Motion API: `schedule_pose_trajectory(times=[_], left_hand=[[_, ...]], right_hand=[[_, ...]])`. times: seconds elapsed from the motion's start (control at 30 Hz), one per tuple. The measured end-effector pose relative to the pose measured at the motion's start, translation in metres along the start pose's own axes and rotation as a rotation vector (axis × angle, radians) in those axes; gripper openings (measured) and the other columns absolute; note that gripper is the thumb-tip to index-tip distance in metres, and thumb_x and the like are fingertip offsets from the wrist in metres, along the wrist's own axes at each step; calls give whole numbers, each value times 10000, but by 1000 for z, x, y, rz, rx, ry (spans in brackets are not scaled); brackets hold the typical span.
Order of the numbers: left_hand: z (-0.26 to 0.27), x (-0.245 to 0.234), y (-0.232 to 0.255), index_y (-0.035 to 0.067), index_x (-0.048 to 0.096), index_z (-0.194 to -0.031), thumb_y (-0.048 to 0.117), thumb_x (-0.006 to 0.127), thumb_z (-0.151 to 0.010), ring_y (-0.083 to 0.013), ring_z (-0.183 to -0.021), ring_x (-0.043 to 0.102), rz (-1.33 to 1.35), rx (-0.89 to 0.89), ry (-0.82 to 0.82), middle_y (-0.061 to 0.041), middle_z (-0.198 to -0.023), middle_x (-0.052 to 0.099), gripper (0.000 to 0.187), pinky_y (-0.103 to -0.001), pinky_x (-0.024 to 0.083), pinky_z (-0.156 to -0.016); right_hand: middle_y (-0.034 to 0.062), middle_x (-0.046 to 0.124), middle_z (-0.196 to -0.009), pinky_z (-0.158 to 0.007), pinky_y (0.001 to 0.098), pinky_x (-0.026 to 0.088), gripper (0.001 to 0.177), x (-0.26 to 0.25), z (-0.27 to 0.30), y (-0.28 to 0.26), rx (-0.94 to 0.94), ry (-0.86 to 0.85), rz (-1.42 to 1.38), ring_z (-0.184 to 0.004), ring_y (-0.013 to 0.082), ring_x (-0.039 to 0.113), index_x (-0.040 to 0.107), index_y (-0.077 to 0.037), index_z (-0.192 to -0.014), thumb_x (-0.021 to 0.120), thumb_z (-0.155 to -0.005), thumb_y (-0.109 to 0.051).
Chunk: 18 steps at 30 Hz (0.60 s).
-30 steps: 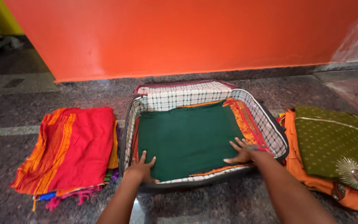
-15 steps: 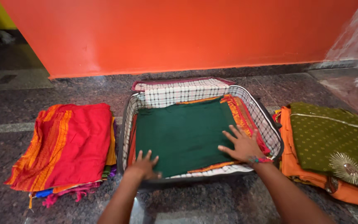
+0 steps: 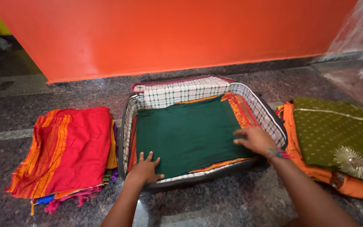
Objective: The person folds and organizes various colorful fabrics and garments by hand, placing them neatly into a suitcase.
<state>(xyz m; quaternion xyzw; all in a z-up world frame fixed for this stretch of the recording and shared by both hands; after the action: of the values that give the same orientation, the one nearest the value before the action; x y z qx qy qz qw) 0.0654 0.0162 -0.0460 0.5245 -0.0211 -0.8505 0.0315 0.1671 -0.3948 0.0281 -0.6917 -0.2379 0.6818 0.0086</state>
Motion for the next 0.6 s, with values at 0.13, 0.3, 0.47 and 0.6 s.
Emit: schedule_pose_trajectory(times=[0.13,0.3,0.47,0.6], left_hand=[[4,-7,5,289,372,-1578,564,695,-901,-398,-1581,103,-23,7,37,-63,-1721,117,799,-551,313,-1231],[21,-43,30,167,601,-1355,434,641,-954,-290,-1477,386,-252,145,412,-40,-1566,446,484,-603,374,-1143],[18,-58,134,92,716,-1200,368,697,-900,-341,-1109,683,293,410,472,-144,-1207,723,408,-434,539,-964],[-1,-58,251,31,712,-1193,321,760,-853,-374,-1104,685,375,782,580,-208,-1183,720,449,-449,544,-967]], right_hand=[[92,753,-1147,-948,406,539,424,-3,40,-3,30,-89,85,-1092,284,704,774,-171,-1142,821,-743,-308],[120,761,-1038,-882,441,532,327,-1,64,0,96,306,-66,-1031,328,689,800,-139,-1036,800,-745,-288],[153,729,-912,-845,488,523,194,7,73,11,105,513,-96,-958,367,672,759,-75,-915,669,-875,-243],[197,703,-947,-810,535,495,346,6,72,15,148,599,-133,-953,425,639,716,-21,-940,530,-1045,-292]])
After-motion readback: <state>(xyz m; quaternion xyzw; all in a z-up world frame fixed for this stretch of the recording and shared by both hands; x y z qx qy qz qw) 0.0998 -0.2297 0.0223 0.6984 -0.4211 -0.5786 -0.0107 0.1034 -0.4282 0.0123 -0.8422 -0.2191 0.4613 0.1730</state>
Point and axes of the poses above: each hand's wrist, its own z-axis away from the middle knuckle, its own x-axis out of the palm, y = z × x, the point moved 4 cm from there along -z, towards the middle knuckle
